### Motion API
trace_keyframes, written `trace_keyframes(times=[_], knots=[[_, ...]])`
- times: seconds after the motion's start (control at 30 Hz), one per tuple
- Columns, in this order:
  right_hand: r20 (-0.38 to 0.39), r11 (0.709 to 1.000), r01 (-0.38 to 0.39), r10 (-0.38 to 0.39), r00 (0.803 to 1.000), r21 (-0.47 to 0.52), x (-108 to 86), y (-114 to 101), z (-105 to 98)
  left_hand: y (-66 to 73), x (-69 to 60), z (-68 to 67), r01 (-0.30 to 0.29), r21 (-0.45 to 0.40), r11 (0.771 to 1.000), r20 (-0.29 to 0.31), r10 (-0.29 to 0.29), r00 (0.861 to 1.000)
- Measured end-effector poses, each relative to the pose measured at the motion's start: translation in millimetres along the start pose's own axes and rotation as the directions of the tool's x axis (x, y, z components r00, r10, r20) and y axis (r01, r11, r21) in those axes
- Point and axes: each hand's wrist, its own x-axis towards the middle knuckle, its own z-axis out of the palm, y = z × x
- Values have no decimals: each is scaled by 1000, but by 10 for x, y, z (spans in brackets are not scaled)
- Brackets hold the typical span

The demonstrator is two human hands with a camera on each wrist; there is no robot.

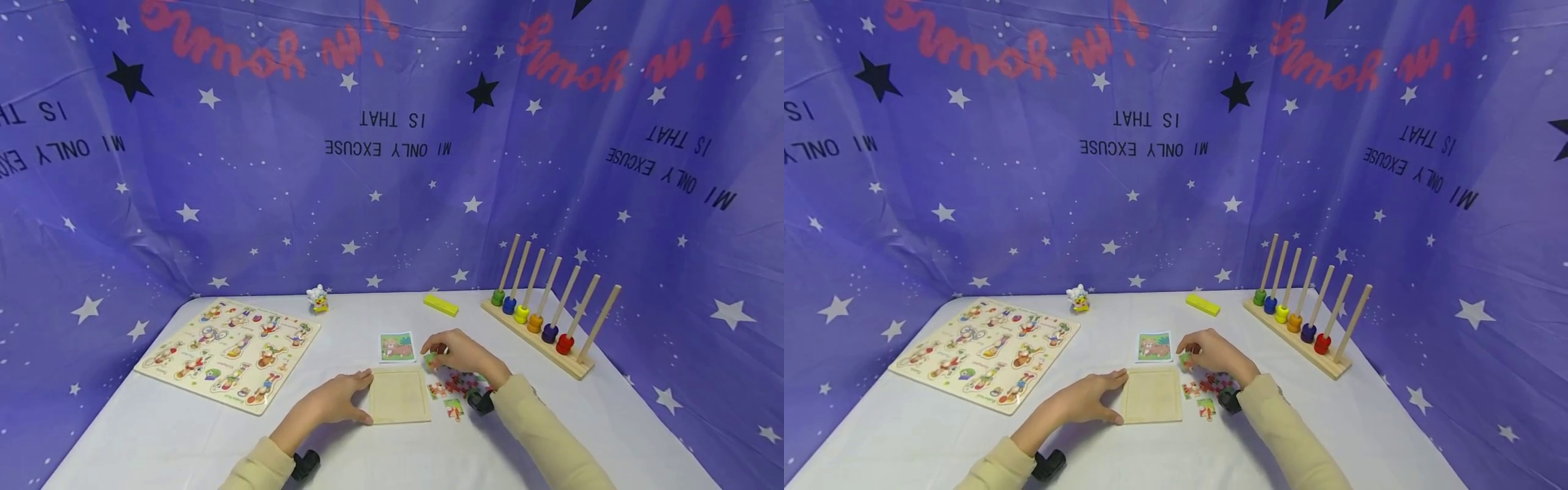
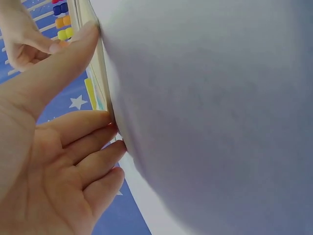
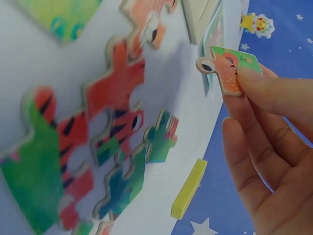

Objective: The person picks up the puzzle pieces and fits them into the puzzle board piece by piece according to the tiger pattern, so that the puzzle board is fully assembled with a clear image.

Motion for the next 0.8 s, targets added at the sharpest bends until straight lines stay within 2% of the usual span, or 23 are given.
trace_keyframes(times=[0.4,0.6,0.8], knots=[[-53,993,0,6,999,114,72,-99,227,-9,9,22,2,-18,1000,-9,-2,1000],[-73,993,-1,10,997,117,147,-188,352,-19,33,22,9,-8,1000,-7,-9,1000],[-58,992,-4,11,998,127,214,-281,471,-28,41,26,12,-14,1000,-11,-12,1000]])
